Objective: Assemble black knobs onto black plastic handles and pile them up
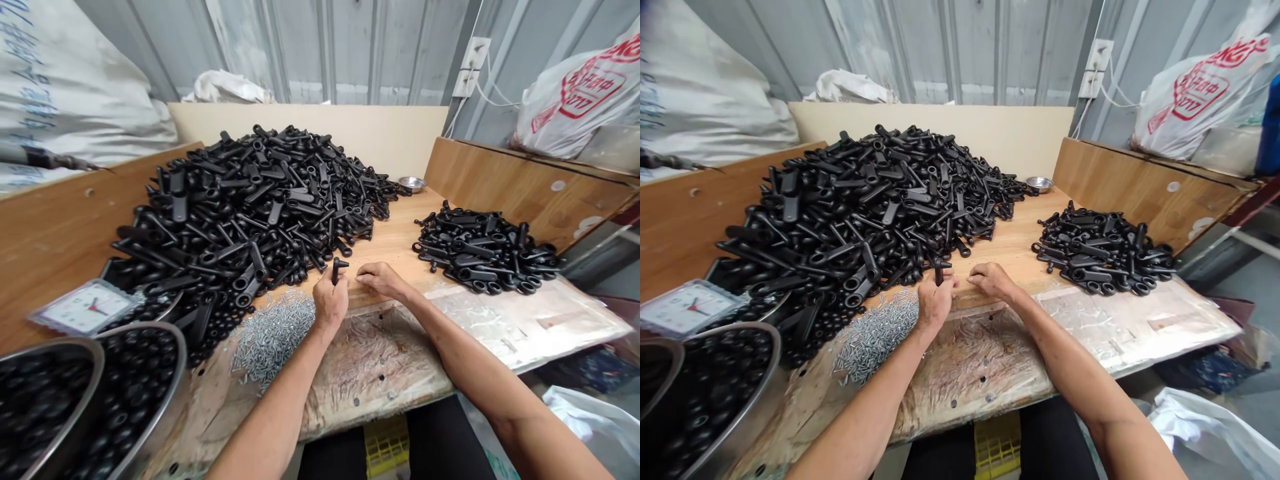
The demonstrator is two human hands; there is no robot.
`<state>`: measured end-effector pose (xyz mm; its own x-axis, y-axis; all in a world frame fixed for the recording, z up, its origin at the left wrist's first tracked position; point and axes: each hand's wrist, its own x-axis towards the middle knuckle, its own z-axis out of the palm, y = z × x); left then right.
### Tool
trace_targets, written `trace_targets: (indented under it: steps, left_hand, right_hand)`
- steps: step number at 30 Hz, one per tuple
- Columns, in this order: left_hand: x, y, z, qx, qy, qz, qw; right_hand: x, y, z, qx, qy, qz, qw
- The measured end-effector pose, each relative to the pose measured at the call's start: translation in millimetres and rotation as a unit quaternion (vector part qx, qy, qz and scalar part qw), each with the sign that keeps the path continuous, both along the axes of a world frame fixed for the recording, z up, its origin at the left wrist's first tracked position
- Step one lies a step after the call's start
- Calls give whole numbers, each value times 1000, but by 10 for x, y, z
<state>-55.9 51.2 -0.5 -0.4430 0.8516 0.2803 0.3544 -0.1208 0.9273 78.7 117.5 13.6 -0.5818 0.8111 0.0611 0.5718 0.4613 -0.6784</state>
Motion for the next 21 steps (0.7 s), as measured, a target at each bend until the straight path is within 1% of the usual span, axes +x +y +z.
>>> trace_targets:
  steps: [1, 2, 3, 4, 5, 6, 8, 10, 13, 18, 21]
  left_hand:
    - [8, -8, 14, -9, 4, -3, 1000]
    - [18, -19, 31, -16, 13, -6, 1000]
    - [30, -31, 50, -19, 27, -8, 999]
    - [41, -44, 67, -21, 43, -8, 999]
    - [52, -57, 83, -23, 57, -7, 998]
    - [60, -68, 97, -23, 68, -8, 997]
    - [72, -84, 115, -25, 81, -9, 996]
    - [77, -92, 124, -30, 91, -13, 995]
    - [81, -91, 126, -51, 112, -9, 992]
    - [88, -84, 113, -82, 174, 11, 981]
    - [98, -91, 99, -91, 219, 29, 971]
  right_hand:
    - [20, -35, 25, -68, 106, 8, 992]
    - [31, -76, 51, -137, 214, 17, 967]
    - [33, -119, 77, -197, 307, 26, 931]
    - [24, -162, 101, -238, 372, 35, 897]
    - [7, -201, 121, -269, 415, 42, 868]
    - [-16, -235, 136, -293, 442, 46, 846]
    - [-65, -284, 151, -325, 469, 53, 819]
    - [-100, -312, 150, -340, 482, 55, 806]
    - [-109, -330, 141, -349, 490, 54, 797]
    - [-93, -329, 146, -348, 501, 39, 792]
    - [-105, -335, 154, -344, 500, 26, 794]
